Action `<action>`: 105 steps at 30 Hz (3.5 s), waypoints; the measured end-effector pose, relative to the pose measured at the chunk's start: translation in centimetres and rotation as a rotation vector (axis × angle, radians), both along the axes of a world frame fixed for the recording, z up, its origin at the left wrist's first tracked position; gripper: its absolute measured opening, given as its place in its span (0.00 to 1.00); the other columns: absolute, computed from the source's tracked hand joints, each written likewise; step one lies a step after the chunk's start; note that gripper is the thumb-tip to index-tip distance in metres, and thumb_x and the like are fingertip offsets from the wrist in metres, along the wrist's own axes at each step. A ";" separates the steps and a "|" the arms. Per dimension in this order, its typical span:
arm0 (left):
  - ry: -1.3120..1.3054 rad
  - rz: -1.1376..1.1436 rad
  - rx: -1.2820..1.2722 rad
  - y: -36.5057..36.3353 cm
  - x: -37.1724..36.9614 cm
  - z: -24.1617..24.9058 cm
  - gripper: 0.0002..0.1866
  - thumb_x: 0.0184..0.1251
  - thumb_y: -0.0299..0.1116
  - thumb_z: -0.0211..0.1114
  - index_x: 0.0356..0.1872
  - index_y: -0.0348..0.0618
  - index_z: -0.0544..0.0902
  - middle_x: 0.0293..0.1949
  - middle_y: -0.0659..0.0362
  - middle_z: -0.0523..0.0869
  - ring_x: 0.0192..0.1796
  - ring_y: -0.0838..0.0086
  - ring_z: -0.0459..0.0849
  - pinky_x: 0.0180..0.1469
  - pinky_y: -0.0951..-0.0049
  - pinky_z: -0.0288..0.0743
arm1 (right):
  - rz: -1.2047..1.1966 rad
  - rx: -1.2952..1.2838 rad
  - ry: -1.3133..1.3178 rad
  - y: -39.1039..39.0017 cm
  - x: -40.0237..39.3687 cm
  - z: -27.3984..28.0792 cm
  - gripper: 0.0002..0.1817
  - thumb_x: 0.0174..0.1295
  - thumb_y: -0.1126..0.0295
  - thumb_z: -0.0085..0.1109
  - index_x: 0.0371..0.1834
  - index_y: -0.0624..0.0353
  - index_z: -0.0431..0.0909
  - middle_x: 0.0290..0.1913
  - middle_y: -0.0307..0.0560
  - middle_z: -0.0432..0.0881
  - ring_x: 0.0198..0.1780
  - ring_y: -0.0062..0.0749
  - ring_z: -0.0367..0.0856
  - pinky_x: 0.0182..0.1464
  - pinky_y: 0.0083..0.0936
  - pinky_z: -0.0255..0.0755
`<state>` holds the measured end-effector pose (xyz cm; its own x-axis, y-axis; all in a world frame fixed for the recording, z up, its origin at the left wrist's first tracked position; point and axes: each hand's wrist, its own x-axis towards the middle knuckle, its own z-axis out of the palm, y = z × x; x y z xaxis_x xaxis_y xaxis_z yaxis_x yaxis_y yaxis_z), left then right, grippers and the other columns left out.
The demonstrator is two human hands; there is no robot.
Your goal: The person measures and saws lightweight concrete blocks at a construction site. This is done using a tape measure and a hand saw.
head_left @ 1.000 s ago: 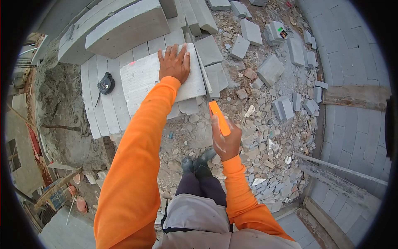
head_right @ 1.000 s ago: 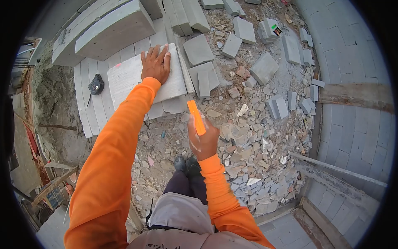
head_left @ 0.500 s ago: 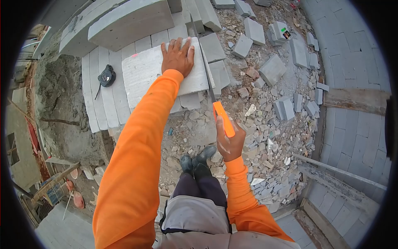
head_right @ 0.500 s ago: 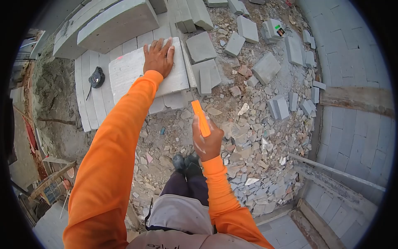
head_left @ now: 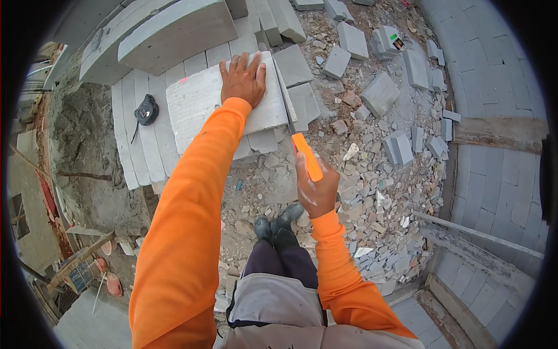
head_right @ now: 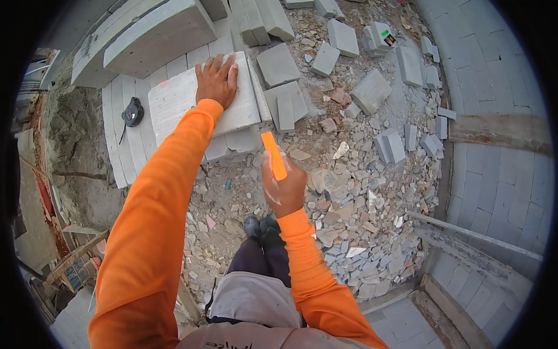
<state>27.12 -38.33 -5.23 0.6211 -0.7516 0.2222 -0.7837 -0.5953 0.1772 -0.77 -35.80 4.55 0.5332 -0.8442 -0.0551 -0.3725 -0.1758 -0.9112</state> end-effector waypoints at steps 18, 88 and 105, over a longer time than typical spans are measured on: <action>0.022 -0.019 0.002 0.4 -1.1 0.3 0.28 0.82 0.50 0.42 0.75 0.55 0.71 0.73 0.54 0.72 0.77 0.59 0.65 0.81 0.43 0.42 | 0.050 -0.012 0.077 0.8 -1.2 1.8 0.10 0.69 0.70 0.64 0.46 0.67 0.84 0.20 0.53 0.75 0.19 0.30 0.75 0.28 0.28 0.70; 0.089 -0.011 -0.063 0.2 0.3 0.9 0.25 0.82 0.44 0.44 0.71 0.49 0.75 0.70 0.54 0.75 0.75 0.59 0.66 0.81 0.43 0.43 | -0.195 0.018 -0.004 2.3 -8.2 -6.6 0.13 0.70 0.64 0.62 0.32 0.63 0.83 0.18 0.50 0.75 0.18 0.39 0.76 0.27 0.34 0.70; 0.832 1.263 -0.674 24.3 -4.0 -6.1 0.44 0.56 0.58 0.77 0.60 0.28 0.75 0.58 0.40 0.77 0.57 0.50 0.77 0.63 0.57 0.71 | -0.841 0.490 -0.038 4.7 -35.9 -18.6 0.13 0.69 0.63 0.58 0.49 0.54 0.88 0.56 0.53 0.87 0.57 0.38 0.86 0.60 0.35 0.78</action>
<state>23.09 -14.07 -11.36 0.8332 0.3749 -0.4065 0.5393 -0.3883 0.7472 -36.69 -31.11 -14.01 -0.2251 -0.8380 -0.4972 -0.1721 0.5364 -0.8262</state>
